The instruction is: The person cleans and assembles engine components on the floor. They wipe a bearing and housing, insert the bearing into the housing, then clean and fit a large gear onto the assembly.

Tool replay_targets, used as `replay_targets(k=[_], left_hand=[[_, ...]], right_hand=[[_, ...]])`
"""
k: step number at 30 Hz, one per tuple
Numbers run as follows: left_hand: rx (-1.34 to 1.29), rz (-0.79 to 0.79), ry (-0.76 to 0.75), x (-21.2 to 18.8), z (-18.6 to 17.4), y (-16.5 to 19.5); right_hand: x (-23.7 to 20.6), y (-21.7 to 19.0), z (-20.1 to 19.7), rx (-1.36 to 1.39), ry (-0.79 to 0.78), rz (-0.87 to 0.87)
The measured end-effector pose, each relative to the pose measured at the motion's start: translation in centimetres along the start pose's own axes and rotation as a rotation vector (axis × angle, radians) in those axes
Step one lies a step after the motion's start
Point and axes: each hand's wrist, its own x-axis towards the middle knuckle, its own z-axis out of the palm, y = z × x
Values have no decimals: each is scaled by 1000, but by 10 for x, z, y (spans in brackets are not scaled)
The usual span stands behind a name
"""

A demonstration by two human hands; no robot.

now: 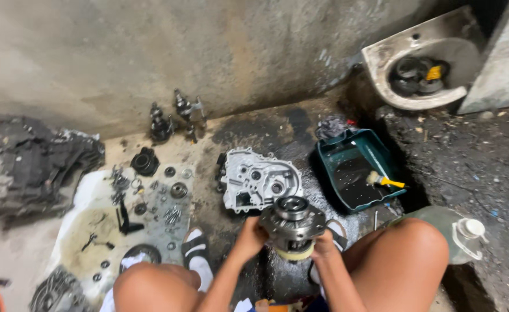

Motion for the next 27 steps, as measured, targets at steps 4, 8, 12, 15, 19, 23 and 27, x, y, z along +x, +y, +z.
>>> replay_targets(k=[4, 8, 12, 15, 19, 23, 27], left_hand=[[460, 46, 208, -12, -50, 84], [159, 120, -15, -5, -49, 184], [522, 152, -134, 2, -22, 232], [602, 29, -26, 1, -7, 223], [59, -77, 0, 23, 1, 183], [-564, -453, 9, 34, 17, 140], [-1053, -427, -1, 39, 27, 131]], right_hand=[[-6, -36, 23, -419, 120, -81], [0, -64, 69, -817, 125, -131], [17, -81, 130, -1170, 211, 104], [29, -92, 174, -1602, 357, 295], [63, -103, 211, -2124, 180, 239], [82, -106, 231, -2385, -56, 264], [101, -106, 243, -2548, -296, 423]])
